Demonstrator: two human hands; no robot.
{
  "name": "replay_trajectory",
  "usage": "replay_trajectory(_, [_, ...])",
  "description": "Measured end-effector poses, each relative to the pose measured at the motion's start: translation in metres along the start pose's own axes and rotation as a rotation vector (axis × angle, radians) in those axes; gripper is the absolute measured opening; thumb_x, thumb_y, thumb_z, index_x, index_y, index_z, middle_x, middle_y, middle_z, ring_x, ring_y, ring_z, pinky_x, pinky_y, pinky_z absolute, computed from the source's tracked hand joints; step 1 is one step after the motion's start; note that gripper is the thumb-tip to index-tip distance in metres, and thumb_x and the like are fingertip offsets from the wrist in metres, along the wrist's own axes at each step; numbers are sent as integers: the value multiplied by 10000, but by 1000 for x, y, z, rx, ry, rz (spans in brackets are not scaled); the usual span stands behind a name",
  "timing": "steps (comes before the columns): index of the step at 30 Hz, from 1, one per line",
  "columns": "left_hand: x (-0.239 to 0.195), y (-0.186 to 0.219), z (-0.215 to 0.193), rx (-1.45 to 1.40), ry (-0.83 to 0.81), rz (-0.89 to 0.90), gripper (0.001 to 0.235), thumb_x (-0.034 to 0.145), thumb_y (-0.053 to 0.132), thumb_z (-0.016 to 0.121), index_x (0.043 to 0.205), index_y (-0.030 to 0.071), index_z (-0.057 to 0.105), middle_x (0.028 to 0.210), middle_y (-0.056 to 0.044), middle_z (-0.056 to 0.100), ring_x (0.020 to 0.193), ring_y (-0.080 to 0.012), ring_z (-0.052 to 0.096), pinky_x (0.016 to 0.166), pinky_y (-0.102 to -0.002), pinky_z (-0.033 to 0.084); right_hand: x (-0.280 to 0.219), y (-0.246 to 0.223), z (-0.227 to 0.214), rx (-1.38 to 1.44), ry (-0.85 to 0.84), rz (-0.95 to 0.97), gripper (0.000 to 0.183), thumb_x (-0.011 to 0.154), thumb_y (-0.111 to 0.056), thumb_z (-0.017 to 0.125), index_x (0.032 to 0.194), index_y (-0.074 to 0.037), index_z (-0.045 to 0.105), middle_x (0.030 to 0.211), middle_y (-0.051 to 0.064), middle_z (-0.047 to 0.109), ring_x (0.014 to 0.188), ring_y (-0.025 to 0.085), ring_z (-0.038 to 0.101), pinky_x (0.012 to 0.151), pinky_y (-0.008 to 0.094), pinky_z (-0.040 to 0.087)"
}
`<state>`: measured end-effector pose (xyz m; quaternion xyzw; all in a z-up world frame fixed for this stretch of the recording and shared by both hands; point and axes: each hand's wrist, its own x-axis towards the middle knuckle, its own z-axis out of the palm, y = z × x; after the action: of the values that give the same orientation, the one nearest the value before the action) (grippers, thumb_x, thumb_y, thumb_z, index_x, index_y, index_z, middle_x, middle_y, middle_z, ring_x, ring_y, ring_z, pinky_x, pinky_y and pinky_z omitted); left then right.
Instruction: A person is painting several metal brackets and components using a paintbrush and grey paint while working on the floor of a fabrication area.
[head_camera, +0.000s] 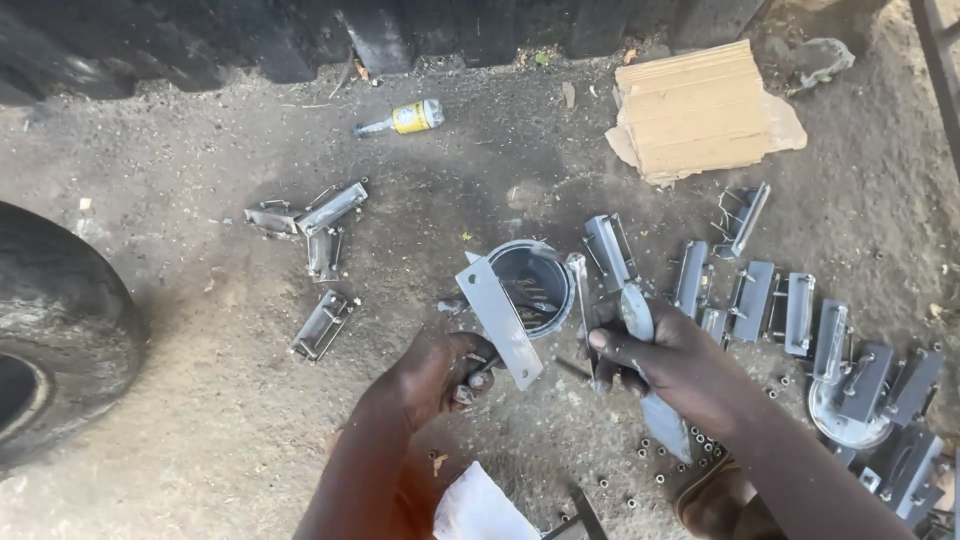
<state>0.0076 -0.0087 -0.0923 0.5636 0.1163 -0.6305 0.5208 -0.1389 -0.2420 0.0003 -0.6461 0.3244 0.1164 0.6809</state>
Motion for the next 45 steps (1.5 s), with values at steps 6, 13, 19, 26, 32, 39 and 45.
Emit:
replay_trajectory(6, [-17, 14, 11, -31, 0, 0, 893, 990, 696, -42, 1158, 77, 579, 737, -42, 486, 549, -134, 441, 455, -299, 351, 15, 14, 7, 48, -111, -50, 361, 916, -72, 622, 1188, 164, 613, 786, 241, 650, 589, 279, 671, 419, 299, 419])
replay_trajectory(13, [-14, 11, 18, -49, -8, -41, 785, 961, 748, 126, 1095, 94, 539, 704, -19, 408, 515, -131, 356, 450, -295, 314, 5, -1, 18, 35, -114, -42, 308, 913, -71, 644, 1144, 132, 660, 766, 224, 643, 606, 281, 684, 432, 288, 415])
replay_trajectory(19, [-2, 6, 9, 1, -4, -20, 720, 970, 696, 97, 1105, 118, 505, 698, 7, 385, 492, -103, 327, 428, -272, 300, 12, 10, 18, 13, -130, -33, 298, 903, -65, 645, 1140, 113, 666, 778, 234, 660, 617, 279, 686, 445, 285, 424])
replay_trajectory(26, [-35, 28, 40, 68, 84, -49, 590, 952, 517, 156, 1359, 147, 369, 1215, -38, 320, 1068, -204, 279, 846, -360, 252, 11, -2, 22, -71, -138, 99, 317, 885, -157, 655, 1146, 23, 652, 860, 186, 652, 703, 262, 671, 538, 314, 433])
replay_trajectory(32, [-40, 31, 52, 132, 146, -72, 785, 960, 618, 111, 1631, 213, 153, 1702, -71, 204, 1575, -302, 174, 1249, -523, 175, 7, -16, 27, -184, -87, 211, 232, 936, -214, 643, 1126, -80, 652, 834, 126, 648, 708, 232, 606, 601, 341, 436])
replay_trajectory(39, [14, -3, 11, 84, 74, 111, 338, 987, 304, 341, 1257, 135, 456, 854, -47, 496, 643, -161, 543, 472, -261, 361, 18, 8, 26, -226, 80, -98, 263, 858, -72, 701, 1087, 52, 663, 869, 172, 636, 610, 188, 598, 491, 310, 414])
replay_trajectory(45, [-37, 23, 40, 75, 75, 131, 362, 963, 169, 382, 1323, 144, 404, 880, -62, 533, 617, -116, 540, 436, -216, 352, 1, -5, 40, -212, 83, -32, 161, 862, -42, 699, 1000, 37, 676, 826, 158, 635, 592, 195, 565, 481, 302, 389])
